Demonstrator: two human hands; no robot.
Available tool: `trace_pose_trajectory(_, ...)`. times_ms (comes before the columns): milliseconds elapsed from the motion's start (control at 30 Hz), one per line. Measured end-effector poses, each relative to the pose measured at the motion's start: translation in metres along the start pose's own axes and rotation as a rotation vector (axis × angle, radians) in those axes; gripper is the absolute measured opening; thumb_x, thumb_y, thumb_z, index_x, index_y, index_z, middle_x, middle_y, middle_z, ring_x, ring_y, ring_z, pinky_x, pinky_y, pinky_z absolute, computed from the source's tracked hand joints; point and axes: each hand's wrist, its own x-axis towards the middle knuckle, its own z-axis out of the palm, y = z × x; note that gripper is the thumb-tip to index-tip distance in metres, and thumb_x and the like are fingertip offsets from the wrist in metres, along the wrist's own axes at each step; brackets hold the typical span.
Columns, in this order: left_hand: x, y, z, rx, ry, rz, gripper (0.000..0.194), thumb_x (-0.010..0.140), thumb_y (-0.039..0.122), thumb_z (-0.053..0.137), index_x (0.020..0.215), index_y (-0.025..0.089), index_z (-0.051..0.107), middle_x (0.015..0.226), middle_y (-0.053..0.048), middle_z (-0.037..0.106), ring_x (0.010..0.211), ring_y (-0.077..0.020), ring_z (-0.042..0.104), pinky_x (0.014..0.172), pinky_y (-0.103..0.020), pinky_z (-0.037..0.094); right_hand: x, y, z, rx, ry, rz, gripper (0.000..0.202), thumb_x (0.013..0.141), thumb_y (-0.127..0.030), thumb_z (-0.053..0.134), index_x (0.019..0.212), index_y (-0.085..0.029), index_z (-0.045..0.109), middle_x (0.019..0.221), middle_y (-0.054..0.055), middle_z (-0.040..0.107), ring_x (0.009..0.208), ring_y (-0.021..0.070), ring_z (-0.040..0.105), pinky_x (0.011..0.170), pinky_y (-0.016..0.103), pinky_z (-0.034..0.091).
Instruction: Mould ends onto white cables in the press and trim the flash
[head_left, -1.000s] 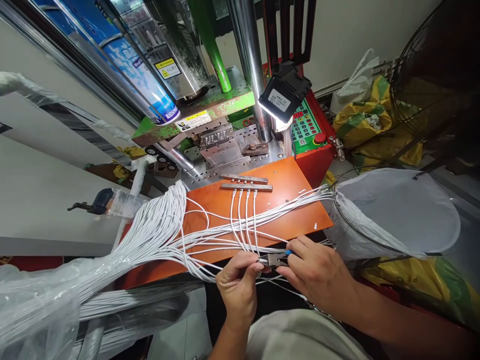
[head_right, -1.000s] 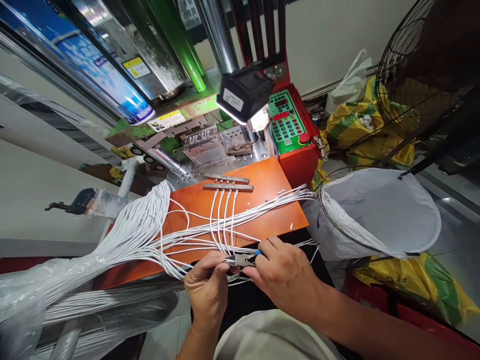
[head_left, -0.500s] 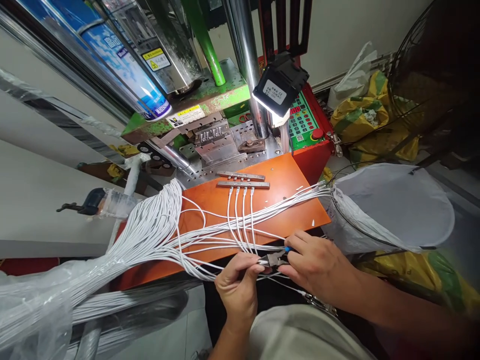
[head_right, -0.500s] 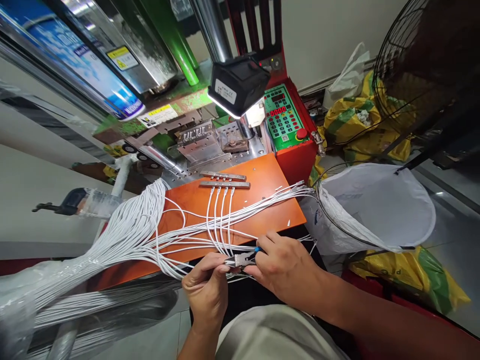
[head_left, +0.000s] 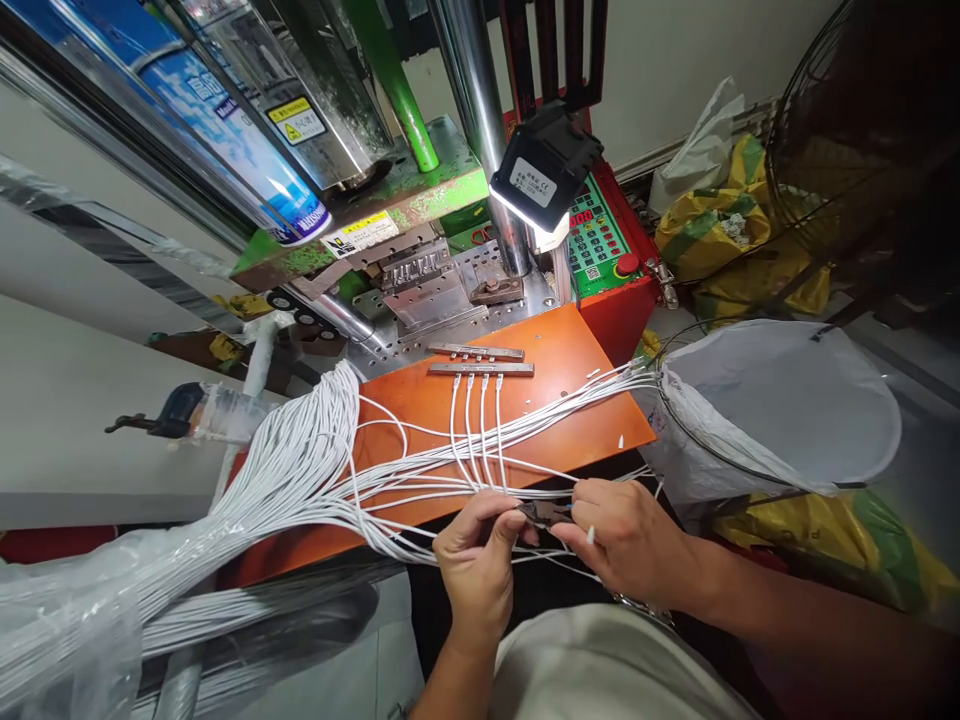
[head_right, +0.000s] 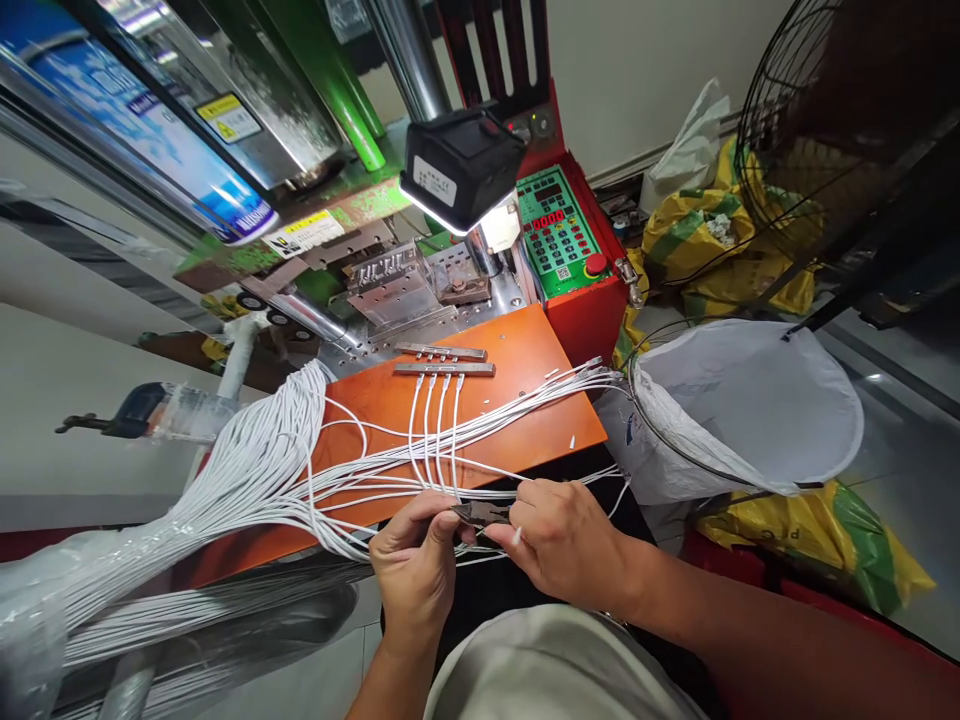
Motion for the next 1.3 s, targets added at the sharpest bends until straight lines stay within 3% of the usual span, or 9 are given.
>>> trace_pose_trajectory(100, 0.003, -0.002, 0.003, -0.090, 0.055, -0.029, 0.010, 0.089, 0.027, 0.084, 0.087, 0.018, 0.079, 0.071, 0.000, 0.067, 0.056, -0.0107, 0.059, 0.054, -0.021, 0.050, 0.001, 0.002, -0.008, -0.060, 0.034, 0.072, 0.046, 0.113, -0.034, 0.042, 0.073, -0.019, 0.056, 0.075, 0.002, 0.056, 0.068, 0.0153, 0.049, 0.063, 0.032, 0.028)
trace_pose_trajectory(267, 0.005, -0.001, 0.010, -0.185, 0.064, -0.056, 0.015, 0.087, 0.032, 0.086, 0.088, 0.019, 0.080, 0.070, -0.001, 0.072, 0.055, -0.0123, 0.066, 0.057, -0.022, 0.055, 0.003, -0.006, -0.017, -0.225, 0.011, 0.099, 0.040, 0.110, -0.036, 0.050, 0.075, -0.019, 0.060, 0.093, 0.009, 0.063, 0.089, 0.0225, 0.055, 0.072, 0.035, 0.034)
trace_pose_trajectory(433, 0.003, -0.002, 0.011, -0.176, 0.091, -0.050, 0.015, 0.088, 0.032, 0.086, 0.090, 0.019, 0.080, 0.072, -0.002, 0.074, 0.056, -0.0139, 0.070, 0.058, -0.022, 0.058, 0.005, -0.014, -0.015, -0.262, 0.033, 0.079, 0.033, 0.105, -0.032, 0.060, 0.073, -0.020, 0.059, 0.091, 0.008, 0.063, 0.086, 0.0229, 0.053, 0.070, 0.037, 0.034)
trace_pose_trajectory(667, -0.002, -0.002, 0.009, -0.147, 0.159, -0.035, 0.018, 0.086, 0.034, 0.087, 0.089, 0.019, 0.078, 0.068, -0.001, 0.074, 0.053, -0.0144, 0.068, 0.056, -0.024, 0.058, 0.012, -0.016, -0.017, -0.285, -0.047, 0.031, 0.025, 0.097, -0.030, 0.073, 0.076, -0.021, 0.061, 0.085, 0.005, 0.061, 0.083, 0.0224, 0.051, 0.065, 0.036, 0.029)
trace_pose_trajectory(1033, 0.000, -0.003, 0.010, -0.164, 0.132, -0.096, 0.016, 0.088, 0.031, 0.085, 0.088, 0.017, 0.078, 0.066, -0.002, 0.072, 0.055, -0.0128, 0.068, 0.058, -0.021, 0.057, 0.003, -0.001, -0.010, -0.162, 0.007, 0.059, 0.041, 0.109, -0.032, 0.051, 0.071, -0.020, 0.057, 0.071, 0.002, 0.056, 0.066, 0.0171, 0.045, 0.058, 0.035, 0.022)
trace_pose_trajectory(1133, 0.002, -0.004, 0.008, -0.161, 0.133, -0.098, 0.014, 0.090, 0.030, 0.084, 0.089, 0.017, 0.079, 0.070, -0.002, 0.074, 0.057, -0.0124, 0.069, 0.060, -0.021, 0.058, 0.002, 0.003, -0.016, -0.221, 0.027, 0.064, 0.042, 0.110, -0.034, 0.050, 0.072, -0.020, 0.058, 0.077, 0.004, 0.058, 0.072, 0.0182, 0.048, 0.062, 0.034, 0.027)
trace_pose_trajectory(1300, 0.001, -0.004, 0.009, -0.177, 0.126, -0.097, 0.015, 0.089, 0.031, 0.085, 0.089, 0.017, 0.079, 0.071, -0.002, 0.074, 0.057, -0.0133, 0.069, 0.058, -0.021, 0.058, 0.005, -0.005, -0.018, -0.274, -0.018, 0.059, 0.031, 0.103, -0.035, 0.064, 0.075, -0.020, 0.062, 0.092, 0.008, 0.064, 0.088, 0.0225, 0.052, 0.070, 0.036, 0.031)
